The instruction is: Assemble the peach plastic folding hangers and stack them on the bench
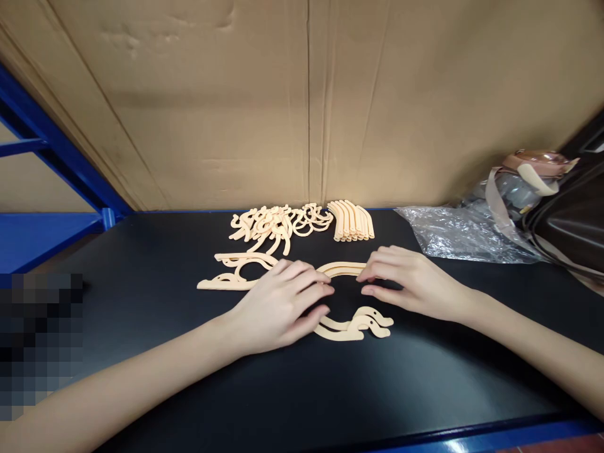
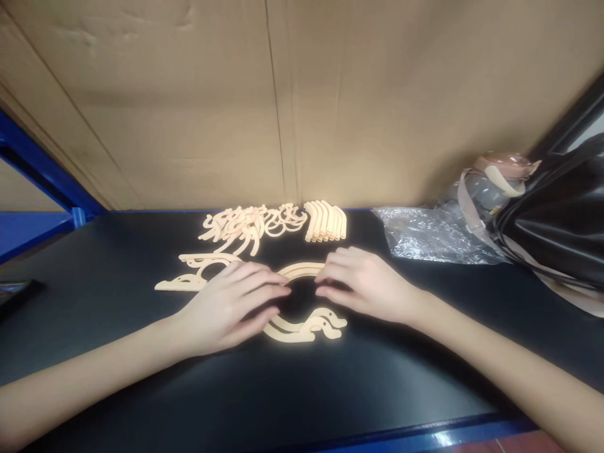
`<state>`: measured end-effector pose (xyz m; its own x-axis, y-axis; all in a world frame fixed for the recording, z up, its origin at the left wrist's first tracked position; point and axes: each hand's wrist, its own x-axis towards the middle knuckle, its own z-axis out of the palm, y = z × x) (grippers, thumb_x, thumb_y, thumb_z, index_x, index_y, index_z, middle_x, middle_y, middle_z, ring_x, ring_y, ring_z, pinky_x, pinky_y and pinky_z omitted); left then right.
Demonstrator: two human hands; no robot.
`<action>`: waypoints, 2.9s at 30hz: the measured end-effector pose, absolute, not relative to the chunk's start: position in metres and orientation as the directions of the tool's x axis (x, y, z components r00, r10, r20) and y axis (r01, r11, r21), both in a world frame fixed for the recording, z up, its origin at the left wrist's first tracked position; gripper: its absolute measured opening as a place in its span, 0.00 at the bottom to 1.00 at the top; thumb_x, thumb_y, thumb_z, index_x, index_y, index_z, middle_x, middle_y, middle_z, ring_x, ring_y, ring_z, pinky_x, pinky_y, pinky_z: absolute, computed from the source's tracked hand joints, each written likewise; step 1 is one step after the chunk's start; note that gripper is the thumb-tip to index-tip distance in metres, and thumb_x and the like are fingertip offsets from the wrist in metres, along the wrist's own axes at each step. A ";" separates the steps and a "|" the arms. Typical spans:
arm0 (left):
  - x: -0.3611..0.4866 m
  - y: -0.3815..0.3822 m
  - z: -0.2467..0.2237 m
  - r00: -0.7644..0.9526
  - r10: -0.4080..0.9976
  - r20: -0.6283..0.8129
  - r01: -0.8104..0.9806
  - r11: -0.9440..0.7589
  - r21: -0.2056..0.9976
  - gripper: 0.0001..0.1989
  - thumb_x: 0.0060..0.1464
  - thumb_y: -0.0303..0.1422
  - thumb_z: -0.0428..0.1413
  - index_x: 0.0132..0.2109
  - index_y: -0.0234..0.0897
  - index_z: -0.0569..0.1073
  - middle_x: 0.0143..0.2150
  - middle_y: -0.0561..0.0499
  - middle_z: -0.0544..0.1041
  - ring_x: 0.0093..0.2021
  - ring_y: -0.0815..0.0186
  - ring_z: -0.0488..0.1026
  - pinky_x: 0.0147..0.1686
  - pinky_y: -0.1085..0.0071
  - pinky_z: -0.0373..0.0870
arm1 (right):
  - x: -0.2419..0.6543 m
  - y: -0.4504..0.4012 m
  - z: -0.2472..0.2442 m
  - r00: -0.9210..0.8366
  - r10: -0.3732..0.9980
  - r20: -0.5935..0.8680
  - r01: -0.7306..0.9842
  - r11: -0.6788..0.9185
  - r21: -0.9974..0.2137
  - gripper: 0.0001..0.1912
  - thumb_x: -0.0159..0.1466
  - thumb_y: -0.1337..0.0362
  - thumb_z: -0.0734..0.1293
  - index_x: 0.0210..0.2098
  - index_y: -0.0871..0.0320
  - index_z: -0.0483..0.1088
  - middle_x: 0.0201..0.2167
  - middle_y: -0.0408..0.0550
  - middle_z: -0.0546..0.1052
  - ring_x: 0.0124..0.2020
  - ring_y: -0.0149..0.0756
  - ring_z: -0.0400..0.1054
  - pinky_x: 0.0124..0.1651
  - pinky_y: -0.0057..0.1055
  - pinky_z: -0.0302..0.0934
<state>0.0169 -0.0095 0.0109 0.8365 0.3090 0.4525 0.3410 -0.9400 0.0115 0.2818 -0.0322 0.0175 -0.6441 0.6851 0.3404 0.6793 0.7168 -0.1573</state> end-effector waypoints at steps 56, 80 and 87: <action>0.017 -0.011 0.008 0.848 0.246 0.470 0.283 -0.959 -0.010 0.09 0.62 0.34 0.51 0.42 0.36 0.74 0.37 0.49 0.75 0.38 0.65 0.69 0.37 0.68 0.60 | 0.230 0.062 0.027 -0.548 0.760 0.349 0.804 0.594 -0.033 0.09 0.65 0.60 0.64 0.36 0.56 0.75 0.34 0.45 0.75 0.35 0.33 0.67 0.32 0.27 0.53; 0.016 -0.008 0.007 0.802 0.286 0.524 0.322 -0.946 0.023 0.10 0.62 0.32 0.50 0.38 0.36 0.75 0.35 0.51 0.76 0.36 0.66 0.67 0.35 0.67 0.58 | 0.214 0.068 0.033 -0.617 0.688 0.382 0.772 0.622 0.128 0.10 0.63 0.69 0.60 0.32 0.62 0.73 0.32 0.50 0.76 0.34 0.36 0.66 0.37 0.32 0.50; 0.016 -0.010 0.007 0.824 0.150 0.546 0.230 -0.970 -0.081 0.07 0.60 0.28 0.51 0.36 0.35 0.74 0.33 0.52 0.76 0.36 0.65 0.68 0.35 0.67 0.58 | 0.211 0.047 0.032 -0.566 0.786 0.250 0.793 0.601 -0.097 0.17 0.61 0.51 0.66 0.28 0.59 0.74 0.28 0.46 0.74 0.28 0.31 0.63 0.29 0.28 0.48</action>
<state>0.0156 -0.0100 0.0075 0.8243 0.1501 0.5459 0.2301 -0.9698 -0.0808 0.2106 0.0467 0.0325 -0.5656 0.7859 0.2501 0.7930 0.6015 -0.0966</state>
